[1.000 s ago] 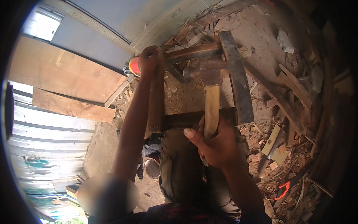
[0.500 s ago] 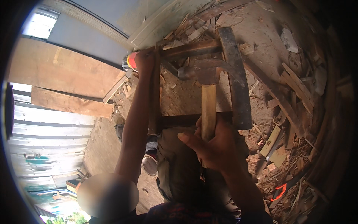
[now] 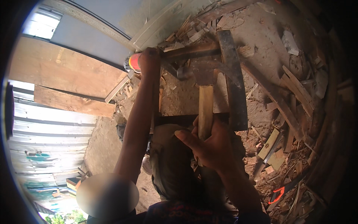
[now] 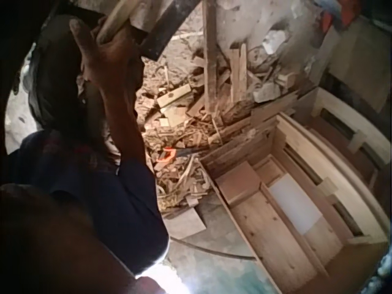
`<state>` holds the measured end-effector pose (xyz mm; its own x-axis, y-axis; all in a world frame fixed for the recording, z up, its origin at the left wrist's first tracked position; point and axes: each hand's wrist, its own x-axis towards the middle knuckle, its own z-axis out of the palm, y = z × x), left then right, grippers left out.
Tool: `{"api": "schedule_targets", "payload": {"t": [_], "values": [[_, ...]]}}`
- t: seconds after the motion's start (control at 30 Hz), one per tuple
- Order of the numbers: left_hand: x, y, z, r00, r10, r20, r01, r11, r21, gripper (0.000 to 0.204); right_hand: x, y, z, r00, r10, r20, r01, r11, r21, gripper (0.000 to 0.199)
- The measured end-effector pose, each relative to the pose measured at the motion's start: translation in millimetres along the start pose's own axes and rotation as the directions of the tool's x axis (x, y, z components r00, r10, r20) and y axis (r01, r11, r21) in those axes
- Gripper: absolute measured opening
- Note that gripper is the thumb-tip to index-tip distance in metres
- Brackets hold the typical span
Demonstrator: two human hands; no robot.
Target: The person assembles a wooden frame by hand, fitting pieces together and using a hammer to secure joints. They repeatedly adjust the frame's position and hammer different sections to ensure stability.
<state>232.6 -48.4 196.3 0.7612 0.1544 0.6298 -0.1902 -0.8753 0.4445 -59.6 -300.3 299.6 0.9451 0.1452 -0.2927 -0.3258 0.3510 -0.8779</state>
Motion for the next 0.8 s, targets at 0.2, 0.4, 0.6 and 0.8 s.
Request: {"api": "schedule_targets", "payload": {"t": [0.2,0.4,0.6,0.8], "values": [[-0.9,-5.8,-0.4,0.998,0.042,0.039,-0.04,0.997,-0.07,0.019,0.5,-4.1,-2.5,0.999,0.042,0.021,-0.042,0.999,-0.006,0.04],[1.7,-9.1,-1.5,0.991,0.111,0.077,-0.108,0.993,-0.043,0.008,1.4,-5.6,-2.3,1.0,0.026,0.013,-0.027,0.997,0.07,0.049],[-0.3,-9.3,-2.1,0.99,0.129,0.053,-0.123,0.987,-0.107,0.009,0.8,-7.3,-2.4,1.0,0.022,0.017,-0.023,0.997,0.074,0.05],[-0.8,-9.1,-1.2,0.996,0.068,0.06,-0.061,0.991,-0.121,0.01,-0.1,-7.2,-3.0,1.0,0.021,0.015,-0.022,0.996,0.081,0.049]]}}
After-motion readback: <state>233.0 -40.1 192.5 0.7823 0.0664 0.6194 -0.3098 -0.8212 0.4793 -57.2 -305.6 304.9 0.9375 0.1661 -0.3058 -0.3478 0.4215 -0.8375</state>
